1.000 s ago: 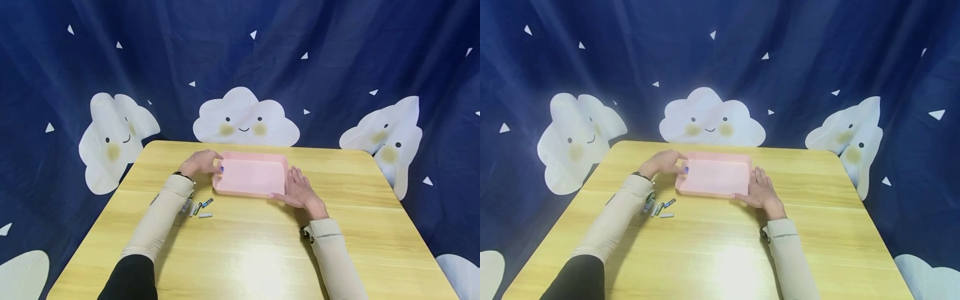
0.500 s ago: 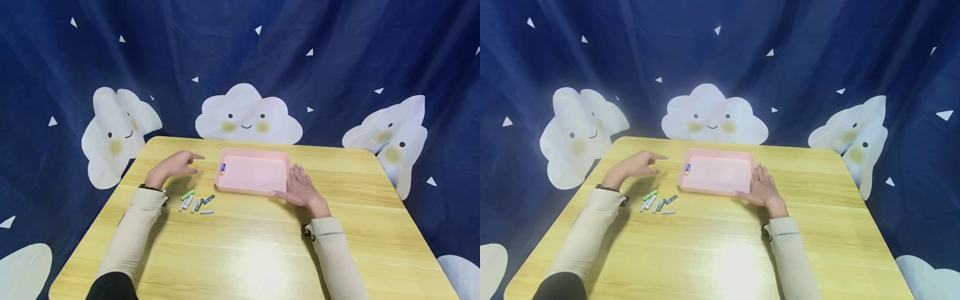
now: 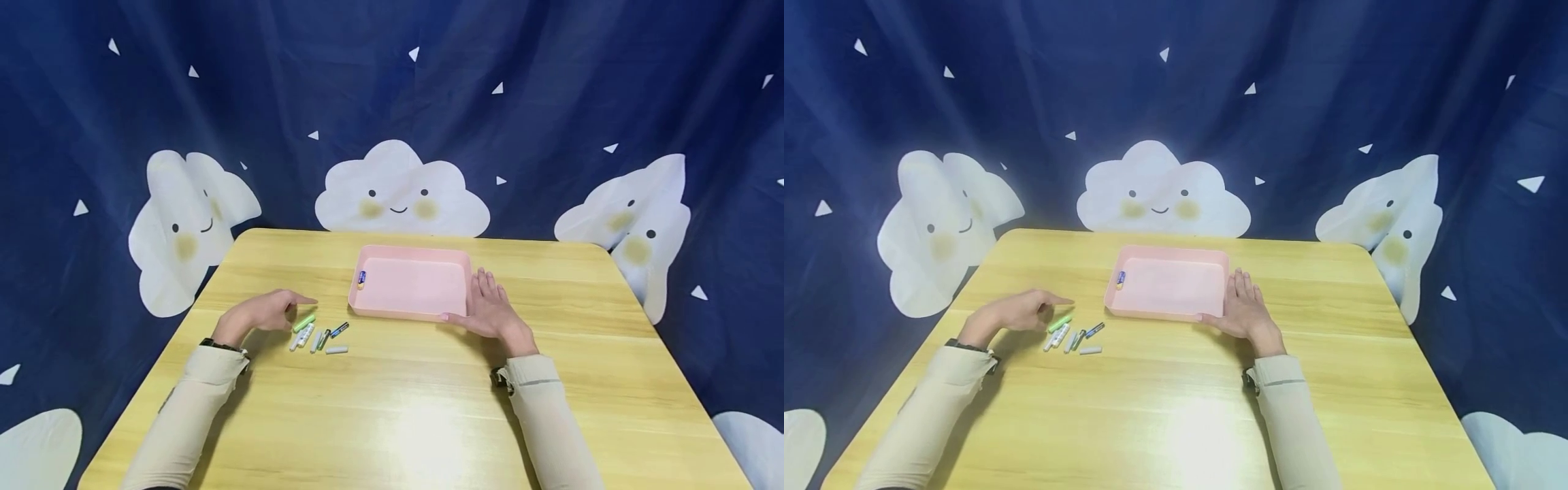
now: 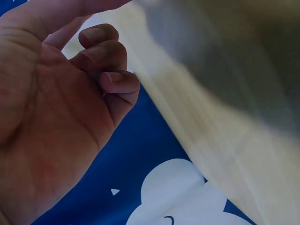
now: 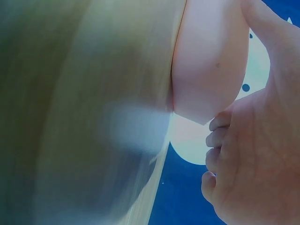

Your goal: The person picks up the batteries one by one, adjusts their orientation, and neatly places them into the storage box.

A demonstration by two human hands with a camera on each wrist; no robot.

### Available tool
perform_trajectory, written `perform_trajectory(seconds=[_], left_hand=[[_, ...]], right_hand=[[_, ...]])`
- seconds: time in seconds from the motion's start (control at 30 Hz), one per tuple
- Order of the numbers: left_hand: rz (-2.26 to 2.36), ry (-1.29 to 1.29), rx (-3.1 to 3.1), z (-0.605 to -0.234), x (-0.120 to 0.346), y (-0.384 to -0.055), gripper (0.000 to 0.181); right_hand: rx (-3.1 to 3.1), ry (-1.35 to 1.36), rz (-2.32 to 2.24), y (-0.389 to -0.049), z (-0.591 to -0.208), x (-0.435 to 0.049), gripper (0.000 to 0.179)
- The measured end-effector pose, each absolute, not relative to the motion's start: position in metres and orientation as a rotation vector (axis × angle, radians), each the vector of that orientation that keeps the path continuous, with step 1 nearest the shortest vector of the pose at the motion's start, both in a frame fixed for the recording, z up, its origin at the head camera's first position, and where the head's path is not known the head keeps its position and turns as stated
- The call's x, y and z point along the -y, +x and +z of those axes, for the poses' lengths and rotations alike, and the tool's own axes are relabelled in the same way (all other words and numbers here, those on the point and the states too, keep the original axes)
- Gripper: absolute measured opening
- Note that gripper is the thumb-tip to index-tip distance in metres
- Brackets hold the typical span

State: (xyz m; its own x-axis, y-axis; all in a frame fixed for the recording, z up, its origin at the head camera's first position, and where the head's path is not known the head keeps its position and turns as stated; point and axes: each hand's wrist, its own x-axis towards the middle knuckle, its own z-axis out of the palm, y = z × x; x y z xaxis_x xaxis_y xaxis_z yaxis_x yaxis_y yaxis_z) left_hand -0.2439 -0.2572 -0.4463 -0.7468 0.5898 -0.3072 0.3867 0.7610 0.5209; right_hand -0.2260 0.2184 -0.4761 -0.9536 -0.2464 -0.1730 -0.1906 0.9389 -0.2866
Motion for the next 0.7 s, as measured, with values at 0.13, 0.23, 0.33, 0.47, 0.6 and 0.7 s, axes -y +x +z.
perform_trajectory(seconds=[0.13,0.23,0.33,0.47,0.6,0.7], left_hand=[[0.59,0.766,-2.48,-0.457,0.26,-0.239,0.078],[0.592,0.784,-2.479,-0.46,0.261,-0.239,0.075],[0.609,0.803,-2.493,-0.462,0.263,-0.24,0.069],[0.649,0.763,-2.503,-0.463,0.267,-0.24,0.062],[0.66,0.678,-2.545,-0.467,0.273,-0.241,0.059],[0.646,0.647,-2.581,-0.469,0.275,-0.241,0.058]], right_hand=[[-2.884,-0.322,-0.413,-0.226,-0.476,-0.218,0.129],[-2.882,-0.322,-0.42,-0.225,-0.476,-0.218,0.129],[-2.881,-0.323,-0.419,-0.226,-0.475,-0.218,0.128],[-2.882,-0.324,-0.418,-0.225,-0.475,-0.217,0.128],[-2.883,-0.328,-0.417,-0.225,-0.475,-0.218,0.128],[-2.883,-0.333,-0.414,-0.225,-0.475,-0.218,0.128]])
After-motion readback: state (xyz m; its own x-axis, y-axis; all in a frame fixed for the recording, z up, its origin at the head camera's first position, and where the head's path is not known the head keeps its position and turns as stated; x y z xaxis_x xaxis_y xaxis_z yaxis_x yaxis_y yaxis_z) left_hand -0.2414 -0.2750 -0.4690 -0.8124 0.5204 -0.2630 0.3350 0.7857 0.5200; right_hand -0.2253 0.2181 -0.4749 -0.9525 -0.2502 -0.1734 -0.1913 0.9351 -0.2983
